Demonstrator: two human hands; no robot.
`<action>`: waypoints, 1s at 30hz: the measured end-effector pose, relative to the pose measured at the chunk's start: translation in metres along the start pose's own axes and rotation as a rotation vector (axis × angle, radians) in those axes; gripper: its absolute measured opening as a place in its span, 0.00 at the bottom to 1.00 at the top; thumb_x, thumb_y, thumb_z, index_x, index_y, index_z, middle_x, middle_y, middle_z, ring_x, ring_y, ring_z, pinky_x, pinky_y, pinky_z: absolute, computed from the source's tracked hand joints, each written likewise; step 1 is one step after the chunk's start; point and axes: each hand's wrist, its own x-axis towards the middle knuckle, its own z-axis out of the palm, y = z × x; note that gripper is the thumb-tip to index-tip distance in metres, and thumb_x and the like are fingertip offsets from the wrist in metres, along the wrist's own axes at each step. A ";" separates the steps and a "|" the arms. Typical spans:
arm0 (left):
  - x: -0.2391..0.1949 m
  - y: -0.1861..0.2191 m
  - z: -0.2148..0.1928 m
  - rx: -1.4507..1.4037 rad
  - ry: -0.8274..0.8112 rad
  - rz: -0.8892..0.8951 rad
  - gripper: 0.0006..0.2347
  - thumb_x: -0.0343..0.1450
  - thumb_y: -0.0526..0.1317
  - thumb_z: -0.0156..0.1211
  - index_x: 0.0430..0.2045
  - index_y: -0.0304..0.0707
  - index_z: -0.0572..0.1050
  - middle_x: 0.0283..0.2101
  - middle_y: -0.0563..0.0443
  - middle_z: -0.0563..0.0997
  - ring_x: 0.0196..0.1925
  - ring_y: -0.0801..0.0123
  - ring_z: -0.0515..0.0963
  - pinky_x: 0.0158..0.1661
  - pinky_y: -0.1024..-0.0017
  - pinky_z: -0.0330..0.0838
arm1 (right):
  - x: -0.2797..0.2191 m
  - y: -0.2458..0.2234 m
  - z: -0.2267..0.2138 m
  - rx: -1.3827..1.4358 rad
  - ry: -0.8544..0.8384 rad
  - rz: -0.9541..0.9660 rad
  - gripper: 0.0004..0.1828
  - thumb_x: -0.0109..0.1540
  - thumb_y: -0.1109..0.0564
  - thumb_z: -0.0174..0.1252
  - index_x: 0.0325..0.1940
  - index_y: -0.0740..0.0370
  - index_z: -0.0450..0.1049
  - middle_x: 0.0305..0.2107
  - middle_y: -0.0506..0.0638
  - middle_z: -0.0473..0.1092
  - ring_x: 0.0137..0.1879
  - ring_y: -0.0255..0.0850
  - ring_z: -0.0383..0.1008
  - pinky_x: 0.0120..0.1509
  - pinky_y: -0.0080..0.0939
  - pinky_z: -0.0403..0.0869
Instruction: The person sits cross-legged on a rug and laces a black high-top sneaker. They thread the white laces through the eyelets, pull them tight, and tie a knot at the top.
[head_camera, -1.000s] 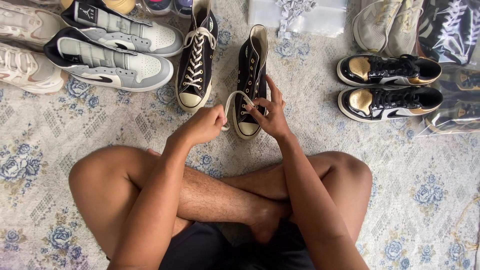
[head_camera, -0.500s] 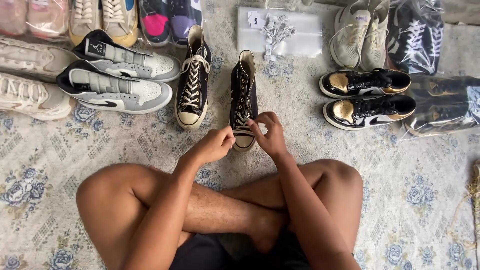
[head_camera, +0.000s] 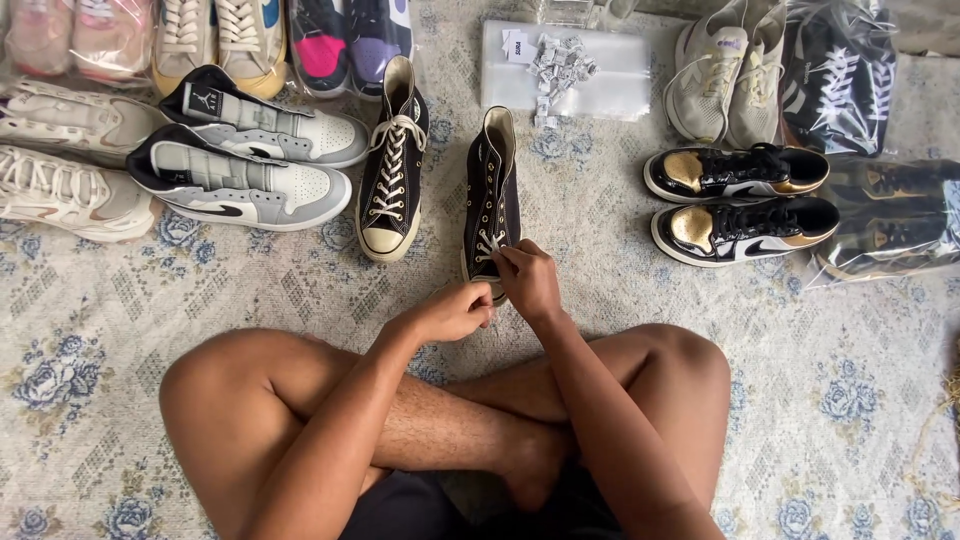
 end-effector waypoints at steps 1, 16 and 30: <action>-0.001 -0.001 0.000 0.001 -0.003 -0.001 0.06 0.71 0.38 0.54 0.29 0.37 0.77 0.31 0.44 0.85 0.37 0.55 0.83 0.40 0.60 0.75 | 0.001 -0.001 0.000 0.000 0.001 0.003 0.06 0.63 0.56 0.66 0.37 0.61 0.83 0.24 0.55 0.72 0.29 0.52 0.78 0.33 0.44 0.76; 0.008 -0.021 -0.001 0.017 -0.084 -0.102 0.12 0.75 0.42 0.53 0.43 0.35 0.79 0.34 0.41 0.84 0.37 0.56 0.84 0.41 0.55 0.77 | -0.002 -0.015 -0.002 0.181 -0.301 0.366 0.13 0.65 0.56 0.57 0.31 0.61 0.83 0.18 0.53 0.76 0.30 0.52 0.81 0.36 0.48 0.75; 0.002 -0.022 -0.037 0.081 0.084 -0.273 0.13 0.73 0.44 0.55 0.45 0.38 0.81 0.39 0.38 0.85 0.41 0.50 0.86 0.44 0.56 0.77 | -0.003 -0.031 -0.014 0.214 -0.431 0.318 0.13 0.63 0.56 0.57 0.33 0.69 0.80 0.21 0.60 0.77 0.28 0.58 0.79 0.34 0.53 0.74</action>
